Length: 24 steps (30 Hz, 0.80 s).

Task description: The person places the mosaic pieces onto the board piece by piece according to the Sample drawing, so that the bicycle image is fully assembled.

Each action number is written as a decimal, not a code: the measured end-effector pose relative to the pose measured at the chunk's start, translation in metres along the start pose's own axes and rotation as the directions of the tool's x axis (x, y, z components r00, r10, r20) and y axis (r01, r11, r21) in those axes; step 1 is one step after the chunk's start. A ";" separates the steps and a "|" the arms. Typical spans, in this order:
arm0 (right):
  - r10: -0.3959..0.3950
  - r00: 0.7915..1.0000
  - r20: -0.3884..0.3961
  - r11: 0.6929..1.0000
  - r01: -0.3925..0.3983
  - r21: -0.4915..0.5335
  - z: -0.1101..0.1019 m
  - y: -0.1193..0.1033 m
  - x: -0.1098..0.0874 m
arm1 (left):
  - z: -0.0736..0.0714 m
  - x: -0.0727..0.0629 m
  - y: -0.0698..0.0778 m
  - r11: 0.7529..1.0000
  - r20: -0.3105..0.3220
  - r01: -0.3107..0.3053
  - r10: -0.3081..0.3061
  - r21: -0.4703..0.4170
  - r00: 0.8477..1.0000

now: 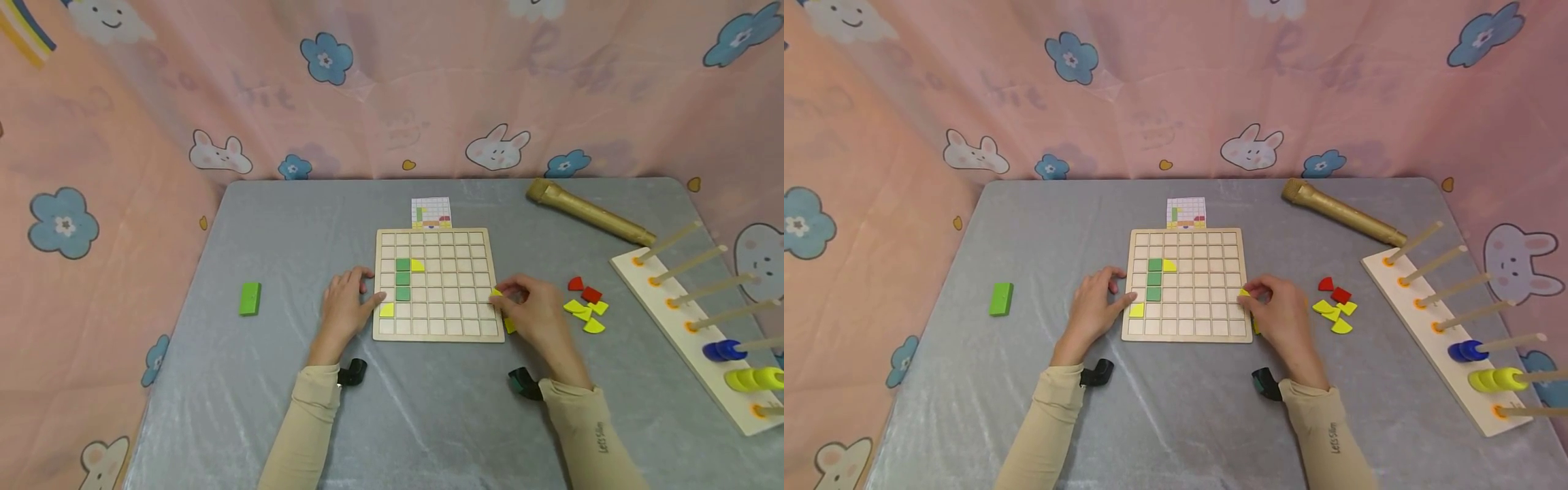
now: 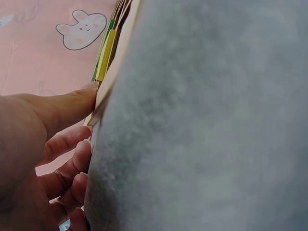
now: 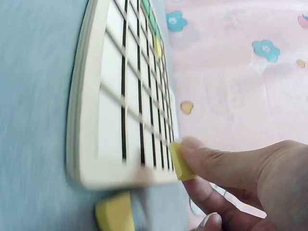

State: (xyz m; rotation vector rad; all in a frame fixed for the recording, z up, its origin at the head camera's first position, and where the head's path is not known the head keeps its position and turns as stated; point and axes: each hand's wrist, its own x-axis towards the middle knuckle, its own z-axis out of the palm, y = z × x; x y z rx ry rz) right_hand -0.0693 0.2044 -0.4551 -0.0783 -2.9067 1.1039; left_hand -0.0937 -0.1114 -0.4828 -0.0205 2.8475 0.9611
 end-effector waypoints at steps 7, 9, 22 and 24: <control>-0.067 0.997 0.023 0.994 0.065 0.087 0.023 -0.029 0.005 | 0.001 0.000 -0.001 1.000 0.000 -0.002 0.002 -0.005 1.000; -0.089 0.996 0.029 0.992 0.086 0.094 0.031 -0.037 0.007 | 0.001 0.000 -0.001 1.000 -0.001 -0.001 0.001 -0.005 1.000; -0.097 0.989 0.113 0.982 0.077 0.174 0.069 -0.071 0.010 | 0.000 0.001 0.000 1.000 -0.003 -0.002 0.002 0.004 1.000; -0.098 0.986 0.138 0.982 0.073 0.177 0.075 -0.075 0.009 | 0.000 0.001 0.000 1.000 -0.003 0.001 -0.001 0.007 1.000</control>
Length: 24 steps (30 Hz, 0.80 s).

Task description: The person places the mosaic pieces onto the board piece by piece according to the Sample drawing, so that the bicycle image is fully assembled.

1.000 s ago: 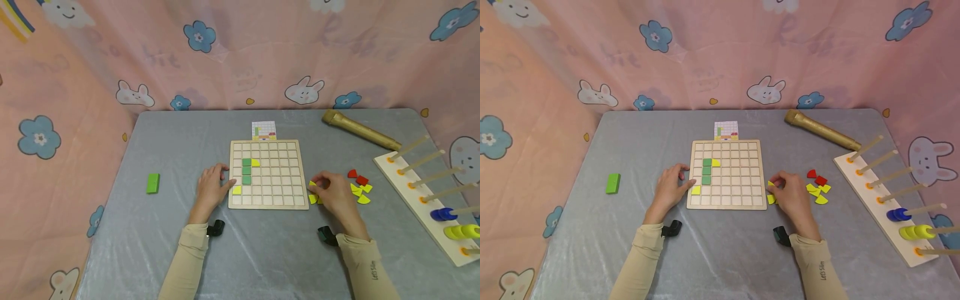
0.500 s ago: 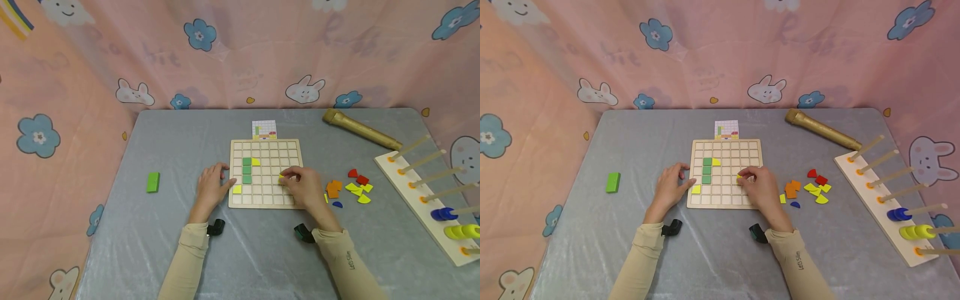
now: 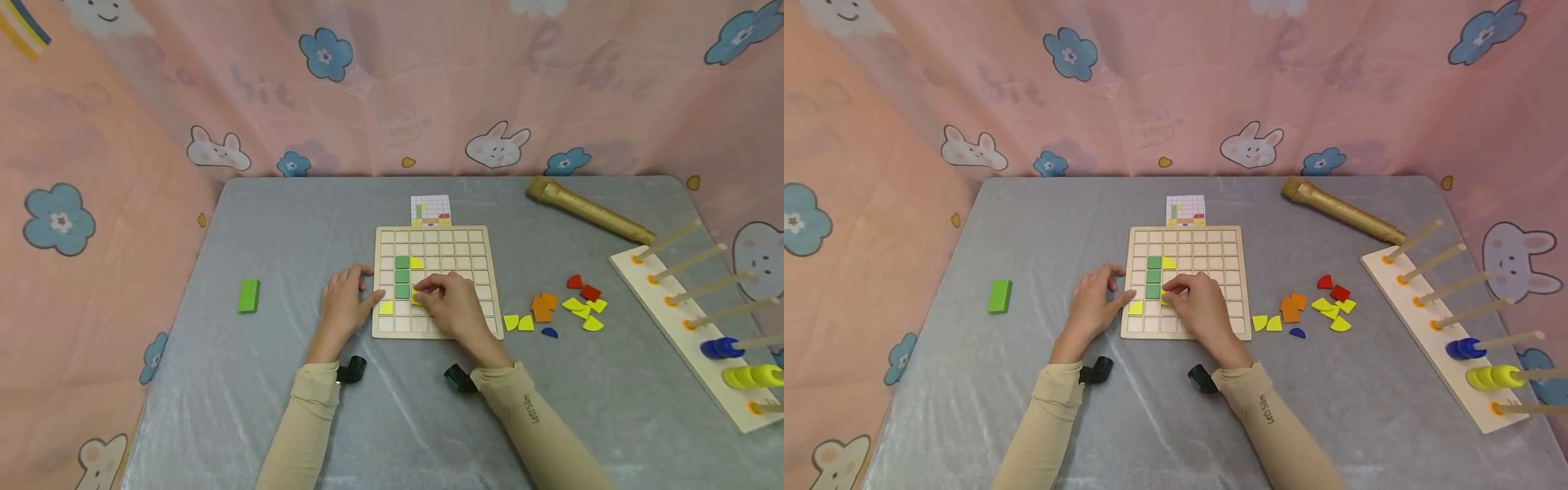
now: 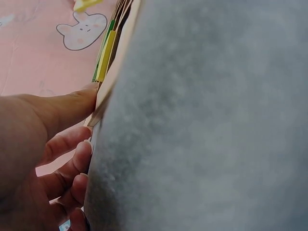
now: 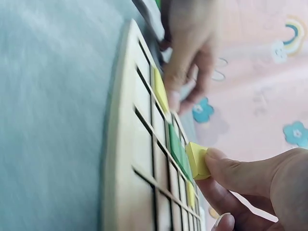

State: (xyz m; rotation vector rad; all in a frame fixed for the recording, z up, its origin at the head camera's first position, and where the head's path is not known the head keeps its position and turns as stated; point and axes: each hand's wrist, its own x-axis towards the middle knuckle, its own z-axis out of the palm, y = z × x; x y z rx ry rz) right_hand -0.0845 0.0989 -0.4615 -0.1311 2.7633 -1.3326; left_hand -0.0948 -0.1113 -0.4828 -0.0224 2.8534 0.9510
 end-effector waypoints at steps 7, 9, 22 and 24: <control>-0.005 1.000 0.030 1.000 0.005 0.000 0.017 -0.005 -0.001 | 0.000 0.000 -0.001 1.000 -0.003 -0.005 0.005 0.007 1.000; -0.008 0.999 0.031 1.000 0.008 -0.005 0.020 -0.005 -0.001 | 0.000 -0.001 -0.001 1.000 -0.003 -0.006 0.006 0.007 1.000; -0.069 0.998 0.003 0.996 0.069 -0.052 0.029 -0.007 -0.004 | 0.000 -0.001 -0.001 1.000 -0.016 -0.017 0.017 0.003 1.000; -0.083 0.996 -0.009 0.994 0.082 -0.067 0.030 -0.007 -0.004 | 0.000 -0.001 0.000 1.000 -0.014 -0.016 0.016 0.000 1.000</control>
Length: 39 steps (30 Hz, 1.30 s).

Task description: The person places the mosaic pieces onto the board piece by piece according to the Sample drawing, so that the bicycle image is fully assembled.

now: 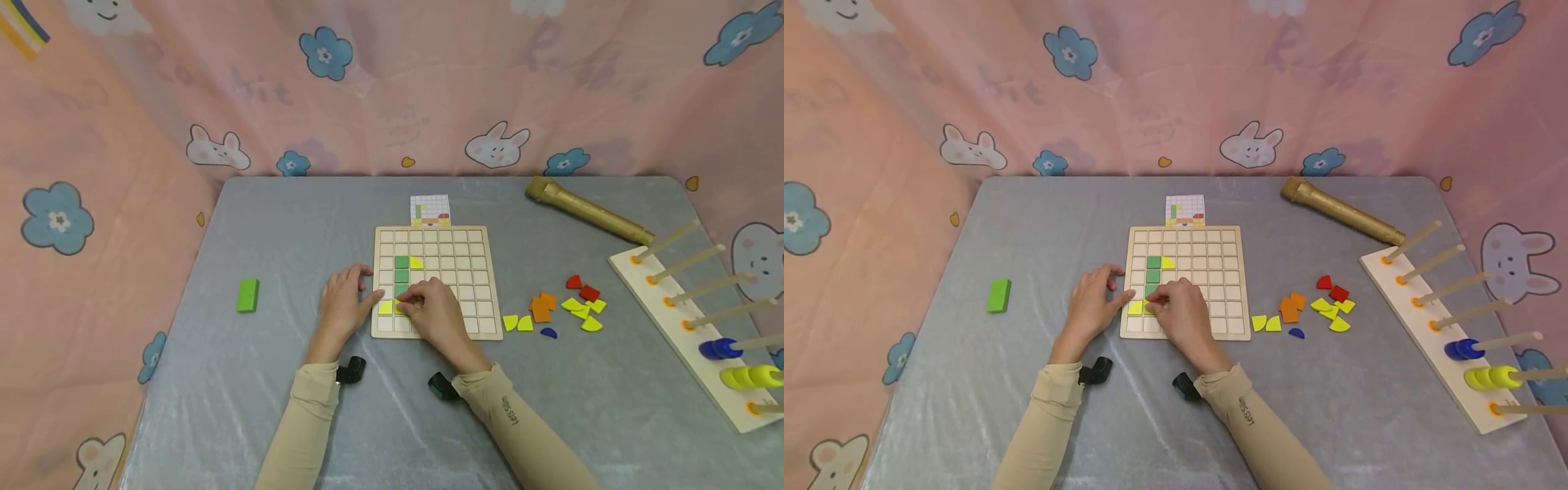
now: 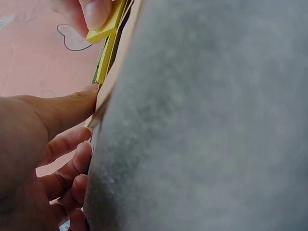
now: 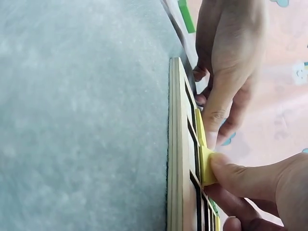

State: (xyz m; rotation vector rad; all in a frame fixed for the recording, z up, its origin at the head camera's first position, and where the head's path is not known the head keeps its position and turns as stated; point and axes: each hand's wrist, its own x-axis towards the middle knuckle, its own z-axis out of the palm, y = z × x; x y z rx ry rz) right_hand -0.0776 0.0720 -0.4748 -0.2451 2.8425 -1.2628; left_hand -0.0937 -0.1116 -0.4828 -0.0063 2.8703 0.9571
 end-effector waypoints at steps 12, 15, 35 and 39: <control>-0.037 0.999 -0.025 0.999 0.036 -0.040 -0.002 0.000 -0.001 | 0.001 -0.001 -0.002 1.000 -0.003 -0.013 0.013 0.006 1.000; -0.016 0.999 -0.037 1.000 0.015 -0.016 -0.008 0.001 -0.001 | 0.000 -0.001 -0.001 1.000 -0.004 -0.012 0.012 0.004 1.000; 0.224 0.974 -0.033 0.975 -0.224 0.000 -0.095 0.049 -0.016 | 0.001 -0.001 -0.001 1.000 -0.008 -0.013 0.013 -0.012 1.000; 0.212 0.977 -0.036 0.976 -0.214 -0.045 -0.109 0.056 -0.020 | 0.002 -0.001 -0.001 1.000 -0.009 -0.015 0.015 -0.015 1.000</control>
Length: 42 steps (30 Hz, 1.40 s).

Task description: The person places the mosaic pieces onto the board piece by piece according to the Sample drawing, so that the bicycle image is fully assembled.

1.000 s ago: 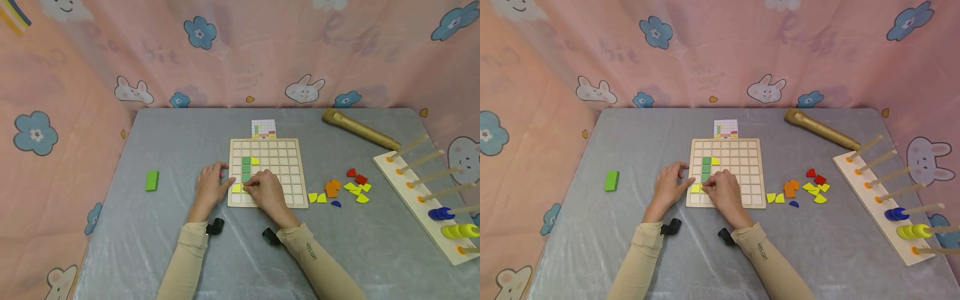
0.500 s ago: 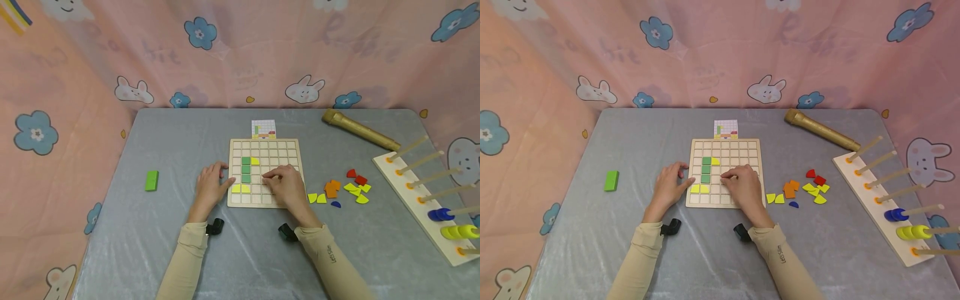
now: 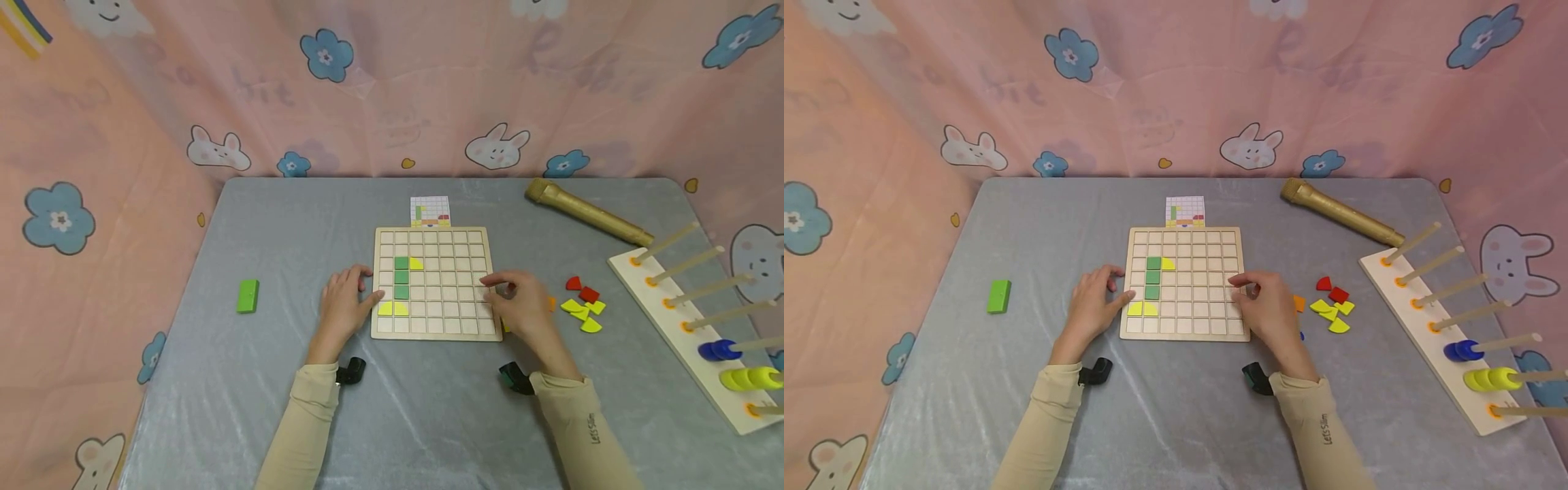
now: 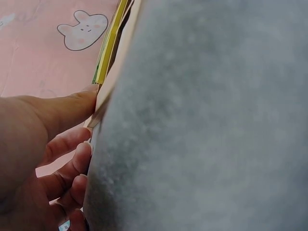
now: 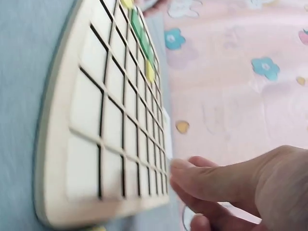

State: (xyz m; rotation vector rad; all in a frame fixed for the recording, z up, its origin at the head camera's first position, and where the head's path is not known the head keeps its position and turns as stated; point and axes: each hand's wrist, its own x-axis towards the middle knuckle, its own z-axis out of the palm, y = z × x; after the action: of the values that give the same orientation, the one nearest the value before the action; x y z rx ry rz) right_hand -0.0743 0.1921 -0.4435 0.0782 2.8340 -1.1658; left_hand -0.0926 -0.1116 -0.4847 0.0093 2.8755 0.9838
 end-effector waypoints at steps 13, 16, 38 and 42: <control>-0.046 0.998 0.050 0.992 0.052 -0.113 -0.018 0.029 -0.015 | 0.000 0.000 0.000 1.000 0.008 0.007 -0.007 0.002 1.000; -0.055 0.997 0.061 0.989 0.063 -0.132 -0.019 0.034 -0.018 | 0.000 0.000 0.000 1.000 0.009 0.010 -0.010 0.001 1.000; -0.047 0.986 0.158 0.981 0.075 -0.178 -0.027 0.033 -0.022 | -0.001 0.000 0.001 1.000 0.014 0.021 -0.021 -0.005 1.000; -0.051 0.994 0.096 0.990 0.063 -0.128 -0.025 0.019 -0.020 | 0.000 0.000 0.001 1.000 0.014 0.025 -0.024 -0.002 1.000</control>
State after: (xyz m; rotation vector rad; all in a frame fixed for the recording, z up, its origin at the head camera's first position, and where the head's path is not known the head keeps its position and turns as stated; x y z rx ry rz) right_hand -0.0546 0.2235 -0.4374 -0.0631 2.8386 -0.9637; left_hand -0.0930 -0.1108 -0.4838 -0.0190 2.8547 0.9786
